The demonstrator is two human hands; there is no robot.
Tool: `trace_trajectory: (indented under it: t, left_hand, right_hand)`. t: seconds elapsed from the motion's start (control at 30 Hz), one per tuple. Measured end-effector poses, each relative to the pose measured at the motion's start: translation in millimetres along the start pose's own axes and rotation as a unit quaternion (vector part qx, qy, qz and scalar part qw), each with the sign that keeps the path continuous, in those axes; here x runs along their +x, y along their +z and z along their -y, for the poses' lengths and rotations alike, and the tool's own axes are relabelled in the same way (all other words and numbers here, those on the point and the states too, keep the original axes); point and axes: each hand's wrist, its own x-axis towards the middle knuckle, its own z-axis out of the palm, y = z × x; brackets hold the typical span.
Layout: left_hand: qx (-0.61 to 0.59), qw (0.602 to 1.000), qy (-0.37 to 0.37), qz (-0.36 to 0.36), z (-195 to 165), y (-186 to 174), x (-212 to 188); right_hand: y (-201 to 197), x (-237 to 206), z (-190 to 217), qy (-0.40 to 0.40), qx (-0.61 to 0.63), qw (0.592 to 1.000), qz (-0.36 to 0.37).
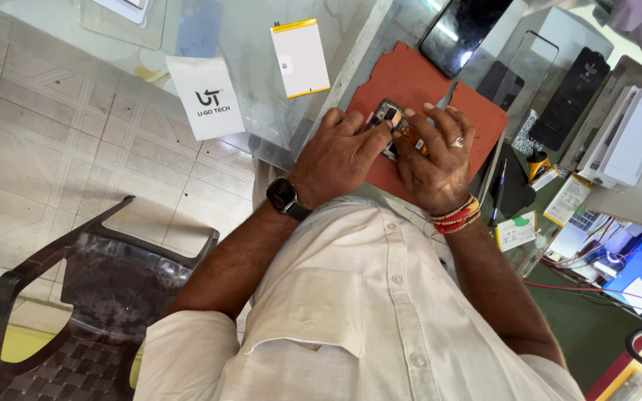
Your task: The person applies adhesive along the inner frame of a disassembled smartphone, then places a new battery into the chassis and presses it into place. The work is performed on a glass workbench with tools and spare parts visible.
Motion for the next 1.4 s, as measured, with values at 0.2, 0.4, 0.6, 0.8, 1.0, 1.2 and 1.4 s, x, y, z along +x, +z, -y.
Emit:
trace_trajectory:
  t: [0.2,0.4,0.6,0.8,1.0,1.2,1.4]
  left_hand:
    - [0.018,1.000,0.011,-0.001,4.5,1.1,3.7]
    - [0.016,1.000,0.017,-0.003,-0.7,-3.9,-0.8]
    - [0.017,1.000,0.020,-0.010,-2.0,-4.4,-0.9]
    - [0.011,1.000,0.016,-0.009,-2.9,-2.1,0.6]
    - [0.017,1.000,0.011,-0.014,-3.5,-2.7,-3.1]
    - [0.015,1.000,0.009,-0.013,-3.9,-2.9,-3.3]
    - [0.024,1.000,0.013,-0.003,-2.8,-3.0,-3.5]
  right_hand:
    - [-7.8,5.2,-2.8,-0.033,-0.042,0.998,0.032]
    - [-11.8,9.7,8.6,-0.030,-0.005,1.000,0.002]
    - [-18.3,6.1,7.3,0.091,0.094,0.990,-0.062]
    - [-17.3,12.2,-2.5,0.050,0.071,0.996,-0.021]
    - [-17.3,18.0,0.5,0.013,0.046,0.999,-0.015]
    - [-14.6,17.6,1.0,0.017,0.026,0.999,-0.008]
    - [-14.2,15.3,-4.1,0.100,0.144,0.985,-0.002]
